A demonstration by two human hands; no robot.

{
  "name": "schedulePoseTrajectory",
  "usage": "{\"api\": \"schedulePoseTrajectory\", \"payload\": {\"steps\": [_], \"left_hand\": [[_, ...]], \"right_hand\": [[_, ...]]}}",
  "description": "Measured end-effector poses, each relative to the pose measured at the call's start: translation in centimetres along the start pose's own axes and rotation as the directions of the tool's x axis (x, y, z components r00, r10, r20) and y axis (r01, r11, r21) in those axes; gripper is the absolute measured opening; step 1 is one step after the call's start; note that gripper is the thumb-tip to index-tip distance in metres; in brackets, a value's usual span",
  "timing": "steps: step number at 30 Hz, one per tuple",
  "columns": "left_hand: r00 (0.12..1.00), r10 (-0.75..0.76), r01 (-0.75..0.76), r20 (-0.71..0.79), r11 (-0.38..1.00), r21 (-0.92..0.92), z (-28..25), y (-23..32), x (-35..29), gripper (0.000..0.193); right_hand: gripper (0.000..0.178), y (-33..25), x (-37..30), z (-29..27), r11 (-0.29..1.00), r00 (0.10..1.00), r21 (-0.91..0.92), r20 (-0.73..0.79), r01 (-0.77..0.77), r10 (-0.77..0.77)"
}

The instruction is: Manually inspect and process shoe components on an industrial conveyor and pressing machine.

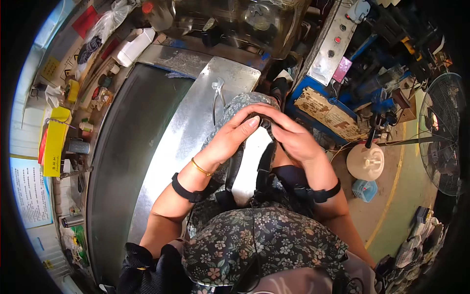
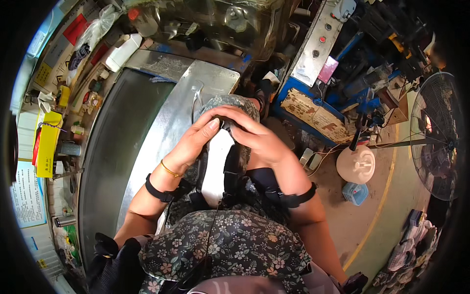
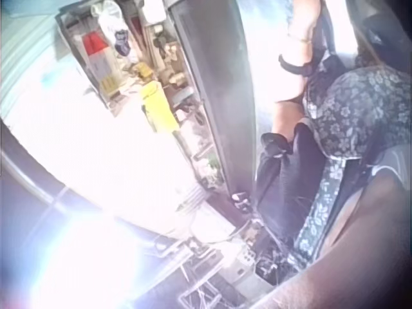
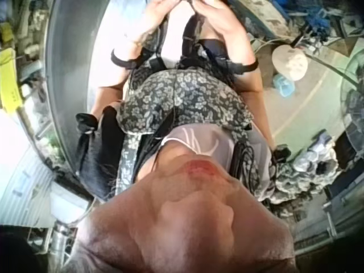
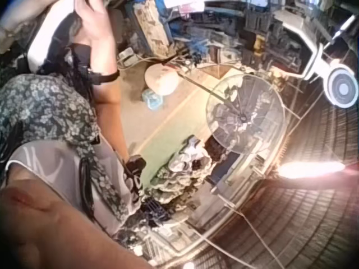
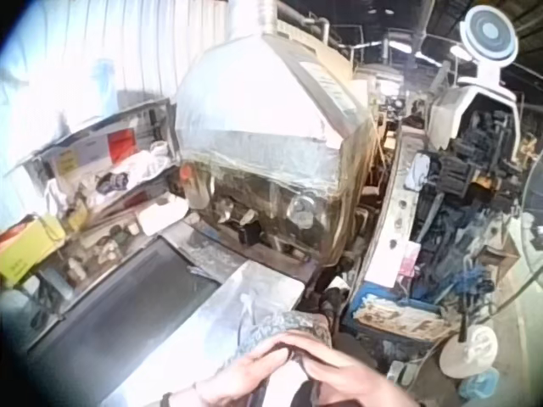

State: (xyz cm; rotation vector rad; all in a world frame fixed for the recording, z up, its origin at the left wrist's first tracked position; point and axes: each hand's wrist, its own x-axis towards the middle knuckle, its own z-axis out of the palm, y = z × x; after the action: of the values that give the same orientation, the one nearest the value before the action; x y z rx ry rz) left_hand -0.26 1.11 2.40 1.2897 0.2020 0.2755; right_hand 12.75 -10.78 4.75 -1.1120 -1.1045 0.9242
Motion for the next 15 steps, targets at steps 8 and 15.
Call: {"api": "schedulePoseTrajectory", "payload": {"steps": [8, 15], "left_hand": [[0.997, 0.003, -0.006, -0.074, 0.999, -0.032, -0.1, -0.1, -0.3, 0.038], [0.879, -0.465, 0.42, -0.106, 0.86, -0.29, -5.9, 6.5, -2.2, 0.083]], "right_hand": [[0.056, 2.6, -1.8, 0.8, 0.916, 0.979, -0.372, -0.077, 0.148, -0.19], [0.08, -1.4, -1.2, 6.7, 0.774, 0.938, -0.529, 0.209, 0.347, -0.278]]}}
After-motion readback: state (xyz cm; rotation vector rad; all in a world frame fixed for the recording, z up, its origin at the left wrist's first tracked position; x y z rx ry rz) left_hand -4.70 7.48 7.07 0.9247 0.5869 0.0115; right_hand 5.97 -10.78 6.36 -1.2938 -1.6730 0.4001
